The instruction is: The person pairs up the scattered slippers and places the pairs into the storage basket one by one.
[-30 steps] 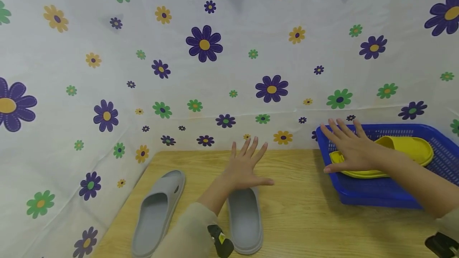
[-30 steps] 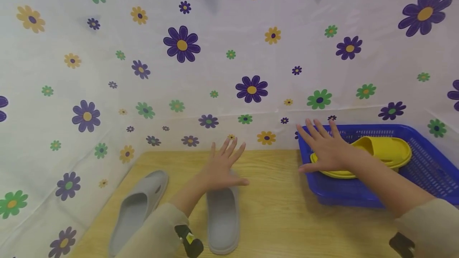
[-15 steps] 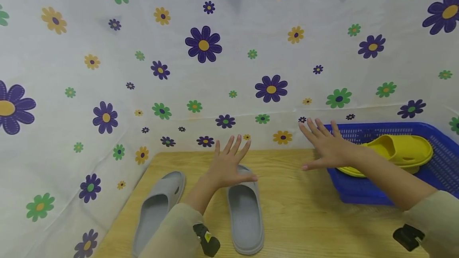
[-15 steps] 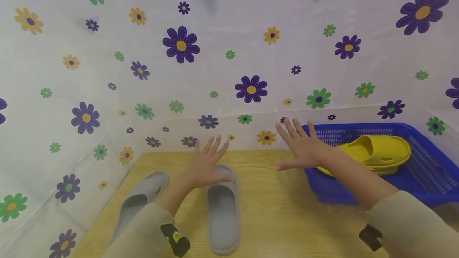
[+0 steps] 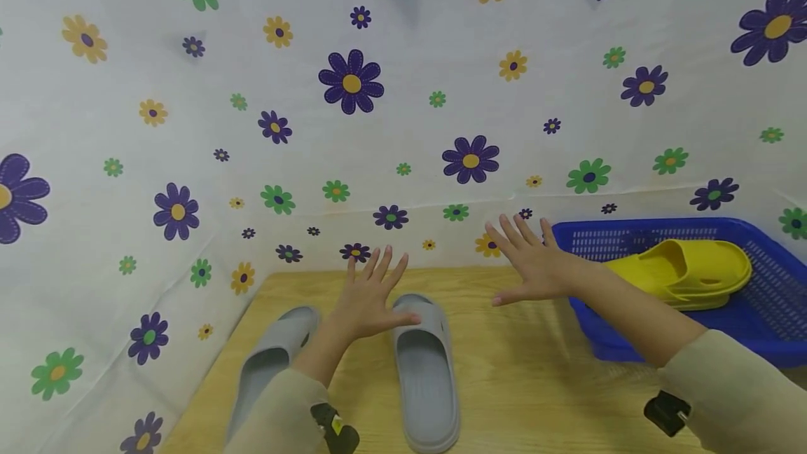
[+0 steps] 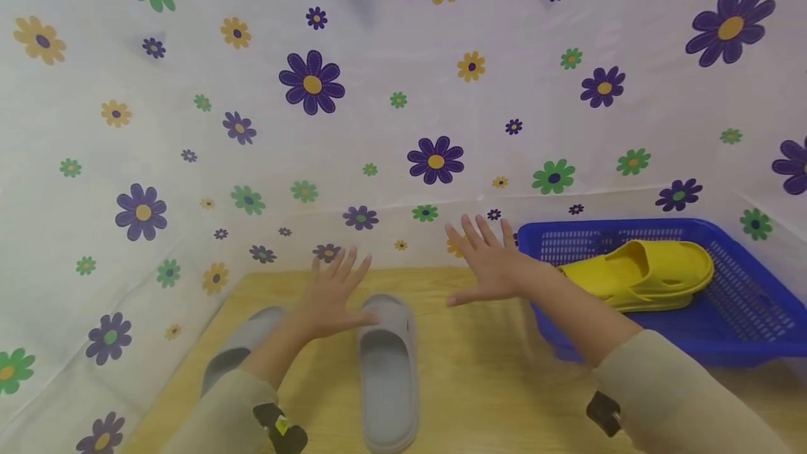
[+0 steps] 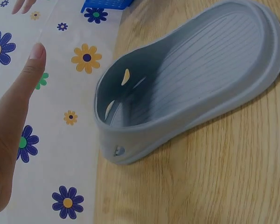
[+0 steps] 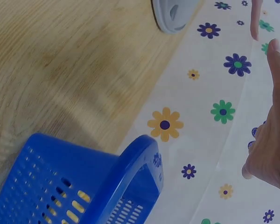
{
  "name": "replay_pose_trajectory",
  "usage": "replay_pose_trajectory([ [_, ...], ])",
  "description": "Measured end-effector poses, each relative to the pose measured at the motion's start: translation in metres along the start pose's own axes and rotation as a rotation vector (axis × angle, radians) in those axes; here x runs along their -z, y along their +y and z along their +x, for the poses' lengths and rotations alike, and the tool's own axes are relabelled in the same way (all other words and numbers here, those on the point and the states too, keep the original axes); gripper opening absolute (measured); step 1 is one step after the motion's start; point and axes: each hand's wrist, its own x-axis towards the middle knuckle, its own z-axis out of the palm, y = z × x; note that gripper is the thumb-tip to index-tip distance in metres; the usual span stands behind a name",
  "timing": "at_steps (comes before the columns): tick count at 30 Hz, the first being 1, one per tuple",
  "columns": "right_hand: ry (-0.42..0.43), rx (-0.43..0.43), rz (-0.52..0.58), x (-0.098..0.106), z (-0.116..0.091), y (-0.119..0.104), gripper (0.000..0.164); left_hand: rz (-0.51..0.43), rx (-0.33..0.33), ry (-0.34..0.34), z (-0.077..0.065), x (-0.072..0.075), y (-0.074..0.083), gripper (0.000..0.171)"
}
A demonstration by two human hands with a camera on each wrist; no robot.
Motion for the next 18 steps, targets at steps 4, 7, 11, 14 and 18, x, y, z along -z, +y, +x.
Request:
replay_pose_trajectory([
  [4,0.009,0.008,0.008,-0.002,0.007,-0.007,0.114,0.011,-0.003,0.031,-0.004,-0.003,-0.013,0.103],
  [7,0.018,0.006,0.011,-0.005,0.012,-0.011,0.113,0.016,0.004,0.056,-0.007,-0.004,-0.023,0.104],
  [11,0.017,0.008,0.031,-0.01,0.018,-0.018,0.113,0.005,0.014,0.087,-0.013,-0.004,-0.031,0.103],
  [14,-0.001,0.01,0.054,-0.014,0.023,-0.024,0.113,-0.003,0.032,0.09,-0.017,-0.005,-0.037,0.102],
  [18,-0.021,0.008,0.063,-0.018,0.032,-0.032,0.114,0.004,0.052,0.075,-0.023,-0.005,-0.045,0.102],
])
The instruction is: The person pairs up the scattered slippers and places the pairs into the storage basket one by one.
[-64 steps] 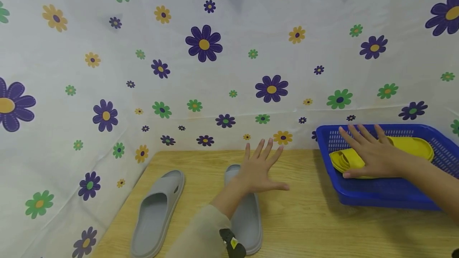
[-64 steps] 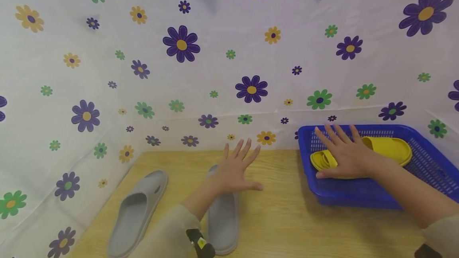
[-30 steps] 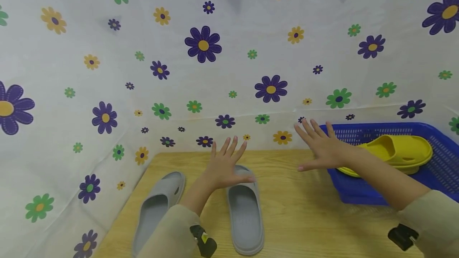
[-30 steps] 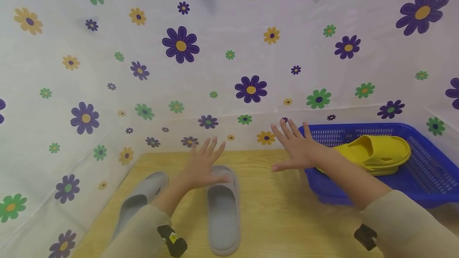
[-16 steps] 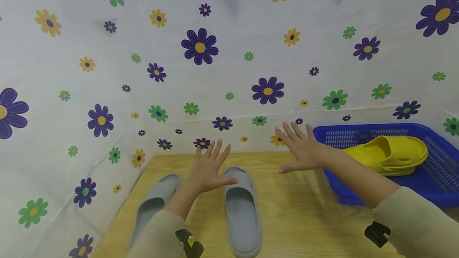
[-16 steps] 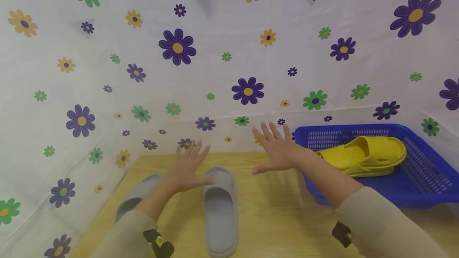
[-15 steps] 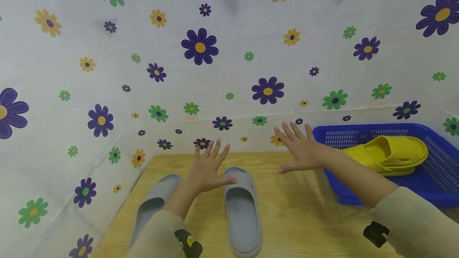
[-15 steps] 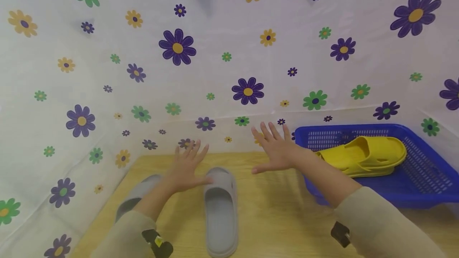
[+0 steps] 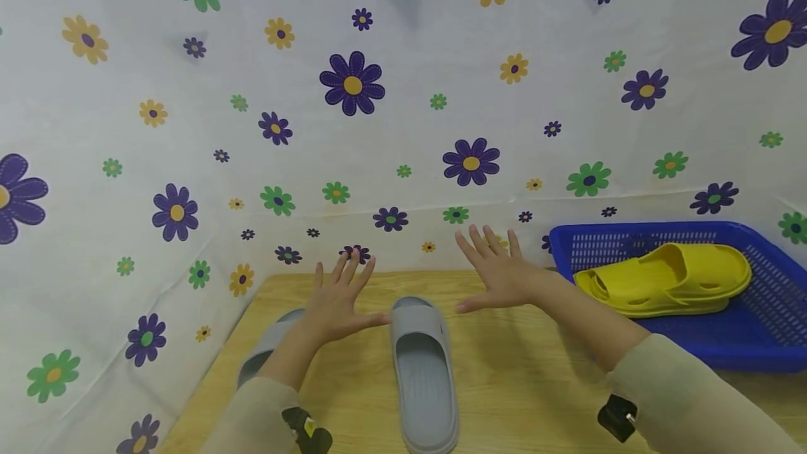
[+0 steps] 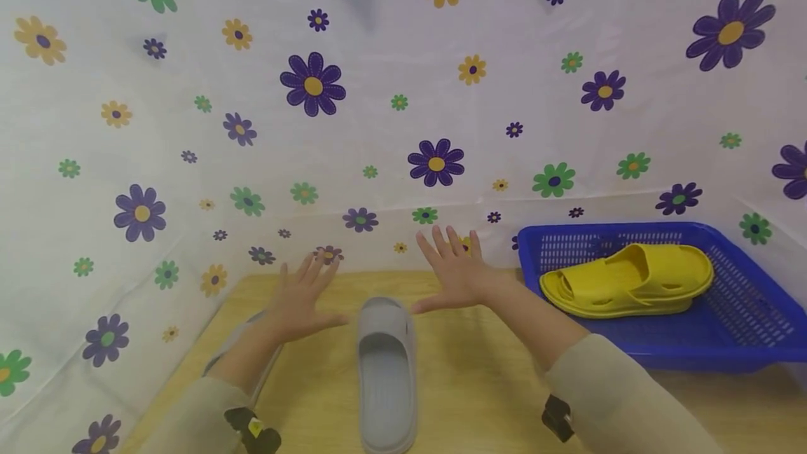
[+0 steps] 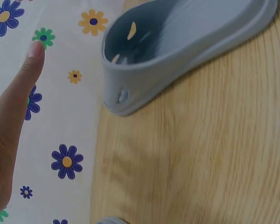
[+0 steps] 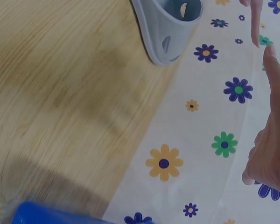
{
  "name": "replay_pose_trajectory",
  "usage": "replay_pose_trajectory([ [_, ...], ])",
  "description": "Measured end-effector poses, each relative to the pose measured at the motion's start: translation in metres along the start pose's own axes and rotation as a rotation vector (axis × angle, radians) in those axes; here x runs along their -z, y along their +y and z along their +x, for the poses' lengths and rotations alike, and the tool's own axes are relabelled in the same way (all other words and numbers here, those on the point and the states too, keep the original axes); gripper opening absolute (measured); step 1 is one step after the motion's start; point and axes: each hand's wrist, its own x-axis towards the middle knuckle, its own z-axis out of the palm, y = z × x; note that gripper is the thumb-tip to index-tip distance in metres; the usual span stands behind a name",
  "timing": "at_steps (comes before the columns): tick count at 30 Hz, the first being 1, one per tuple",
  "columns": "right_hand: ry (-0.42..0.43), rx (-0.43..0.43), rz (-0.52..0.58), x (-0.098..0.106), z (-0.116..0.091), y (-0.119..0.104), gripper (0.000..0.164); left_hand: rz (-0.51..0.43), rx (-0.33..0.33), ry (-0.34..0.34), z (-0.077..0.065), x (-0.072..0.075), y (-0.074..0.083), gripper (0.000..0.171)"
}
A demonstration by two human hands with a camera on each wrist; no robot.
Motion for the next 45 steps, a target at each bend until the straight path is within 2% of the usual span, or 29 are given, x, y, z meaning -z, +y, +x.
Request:
replay_pose_trajectory([
  [9,-0.013,0.003,-0.008,-0.007,0.016,-0.021,0.115,0.013,0.024,-0.023,-0.011,-0.001,-0.023,0.103],
  [19,0.03,0.003,-0.062,-0.026,0.026,-0.04,0.114,0.029,0.083,-0.054,-0.025,-0.007,-0.048,0.102],
  [25,0.033,-0.012,-0.121,-0.043,0.032,-0.048,0.117,-0.031,0.112,-0.054,-0.04,-0.009,-0.058,0.101],
  [32,0.048,-0.024,-0.101,-0.064,0.036,-0.055,0.119,-0.058,0.174,-0.066,-0.057,-0.013,-0.075,0.099],
  [39,0.049,0.015,-0.098,-0.082,0.038,-0.063,0.118,-0.039,0.202,-0.148,-0.075,-0.021,-0.089,0.104],
  [45,0.021,0.018,-0.06,-0.097,0.042,-0.071,0.118,-0.047,0.23,-0.159,-0.09,-0.024,-0.098,0.108],
])
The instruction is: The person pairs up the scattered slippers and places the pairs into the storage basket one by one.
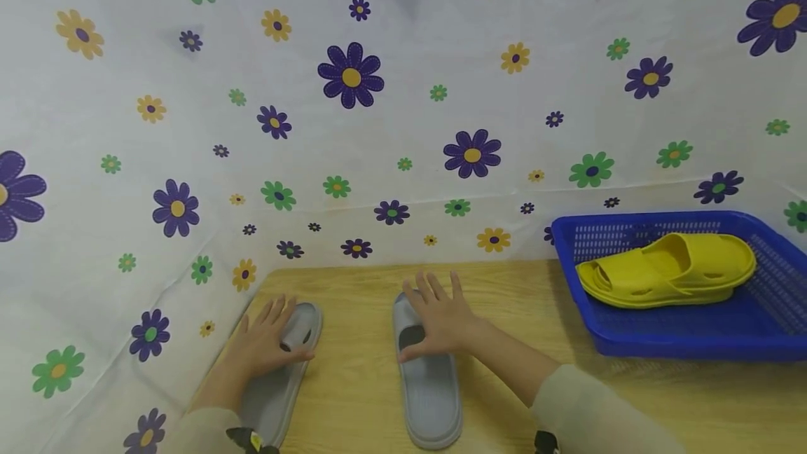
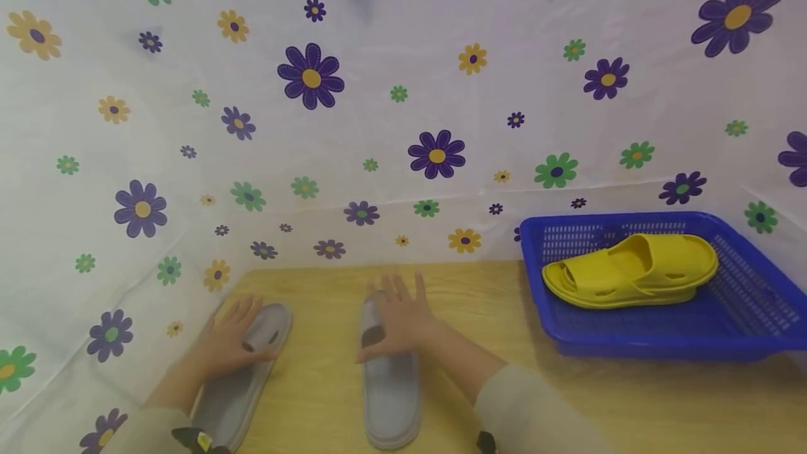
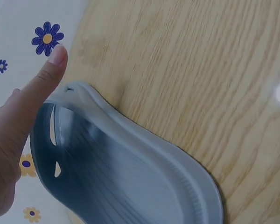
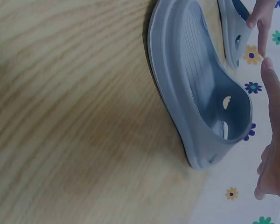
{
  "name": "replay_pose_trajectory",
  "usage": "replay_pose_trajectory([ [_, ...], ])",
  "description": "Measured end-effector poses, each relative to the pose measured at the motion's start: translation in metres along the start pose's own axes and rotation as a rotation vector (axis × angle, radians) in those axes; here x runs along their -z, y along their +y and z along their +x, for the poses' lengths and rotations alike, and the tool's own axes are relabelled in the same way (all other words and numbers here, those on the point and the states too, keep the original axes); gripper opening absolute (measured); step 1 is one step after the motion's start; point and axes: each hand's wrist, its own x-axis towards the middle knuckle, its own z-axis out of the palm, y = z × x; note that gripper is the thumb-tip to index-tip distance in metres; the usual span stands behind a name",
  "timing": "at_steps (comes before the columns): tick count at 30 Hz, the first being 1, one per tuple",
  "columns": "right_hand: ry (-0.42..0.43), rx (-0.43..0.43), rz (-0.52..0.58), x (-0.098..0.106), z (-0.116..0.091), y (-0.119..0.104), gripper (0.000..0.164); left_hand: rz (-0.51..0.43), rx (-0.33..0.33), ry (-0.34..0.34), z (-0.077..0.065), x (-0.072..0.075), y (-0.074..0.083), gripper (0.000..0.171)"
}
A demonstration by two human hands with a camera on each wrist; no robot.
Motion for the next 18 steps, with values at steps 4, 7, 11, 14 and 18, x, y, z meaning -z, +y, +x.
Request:
replay_pose_trajectory([
  [4,0.009,0.006,0.021,-0.01,0.002,-0.003,0.119,-0.027,0.0,-0.017,-0.006,-0.001,-0.003,0.112],
  [7,0.021,0.01,0.025,-0.013,0.003,-0.004,0.119,-0.055,0.0,-0.017,-0.009,0.002,-0.003,0.115],
  [11,0.029,0.009,0.013,-0.015,0.003,-0.004,0.119,-0.076,-0.005,-0.015,-0.009,0.003,-0.004,0.118],
  [14,0.024,0.006,0.017,-0.021,0.004,-0.004,0.118,-0.127,-0.003,-0.045,-0.011,-0.001,-0.006,0.118],
  [18,0.022,0.004,0.081,-0.028,0.006,-0.005,0.118,-0.228,-0.004,-0.068,-0.014,-0.008,-0.011,0.115],
])
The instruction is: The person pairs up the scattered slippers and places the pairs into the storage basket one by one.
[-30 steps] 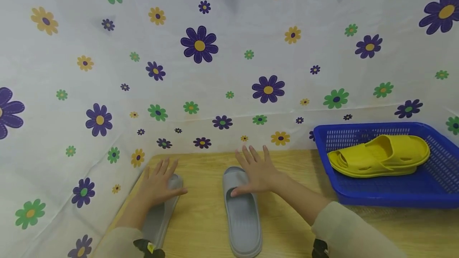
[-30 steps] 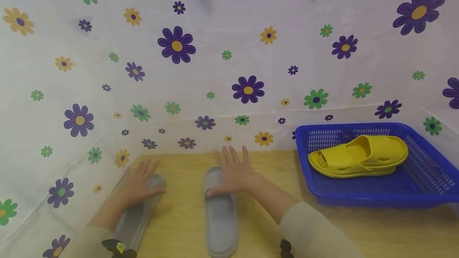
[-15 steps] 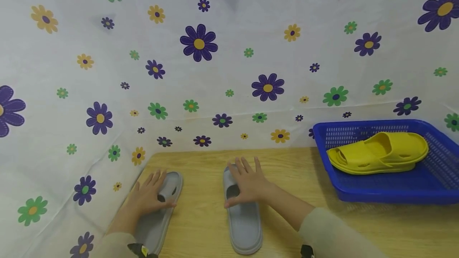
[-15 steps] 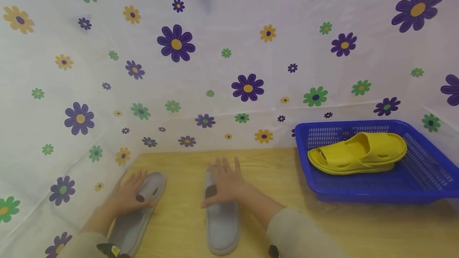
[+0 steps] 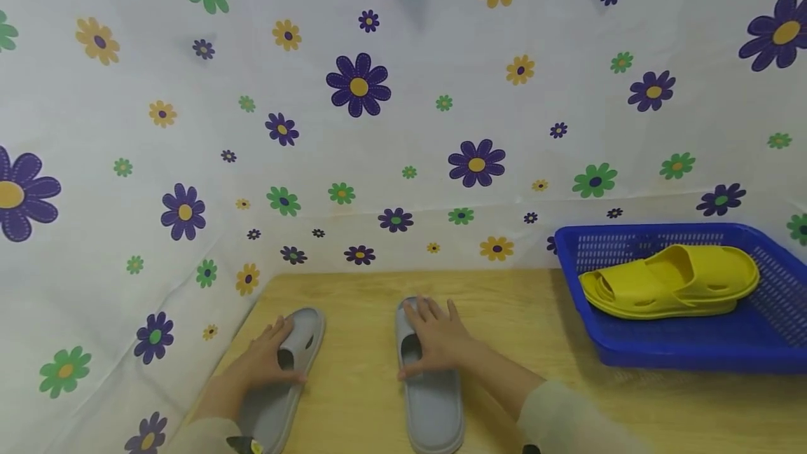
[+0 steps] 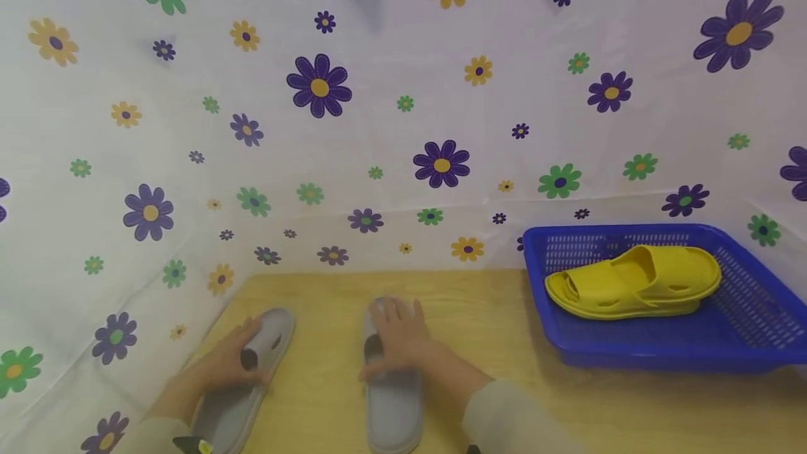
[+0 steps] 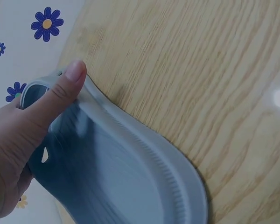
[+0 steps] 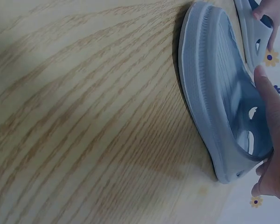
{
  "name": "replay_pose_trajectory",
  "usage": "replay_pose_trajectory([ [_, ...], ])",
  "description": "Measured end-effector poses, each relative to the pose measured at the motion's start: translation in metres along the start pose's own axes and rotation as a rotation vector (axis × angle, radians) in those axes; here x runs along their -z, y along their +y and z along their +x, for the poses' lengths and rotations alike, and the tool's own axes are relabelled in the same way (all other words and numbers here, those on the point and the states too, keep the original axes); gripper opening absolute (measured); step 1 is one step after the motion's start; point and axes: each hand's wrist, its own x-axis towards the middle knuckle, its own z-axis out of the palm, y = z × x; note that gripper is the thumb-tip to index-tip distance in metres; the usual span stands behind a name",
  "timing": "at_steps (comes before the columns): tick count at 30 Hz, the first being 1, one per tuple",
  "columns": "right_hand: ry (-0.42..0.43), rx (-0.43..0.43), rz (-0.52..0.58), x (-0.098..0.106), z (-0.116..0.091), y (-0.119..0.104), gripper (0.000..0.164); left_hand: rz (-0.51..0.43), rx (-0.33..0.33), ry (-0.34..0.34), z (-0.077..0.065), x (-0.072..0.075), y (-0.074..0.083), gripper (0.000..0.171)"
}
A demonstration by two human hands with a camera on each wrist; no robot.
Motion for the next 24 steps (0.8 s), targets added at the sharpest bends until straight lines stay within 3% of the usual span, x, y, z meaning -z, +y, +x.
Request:
replay_pose_trajectory([
  [8,0.022,-0.003,0.125,-0.007,0.005,-0.004,0.116,-0.051,-0.047,-0.031,0.001,-0.005,-0.014,0.117],
  [18,0.041,-0.045,0.227,-0.012,0.016,0.003,0.108,-0.122,0.008,-0.023,0.009,-0.012,-0.03,0.122],
  [24,0.072,-0.039,0.245,-0.016,0.015,0.007,0.107,-0.127,0.018,-0.023,0.009,-0.013,-0.027,0.121],
])
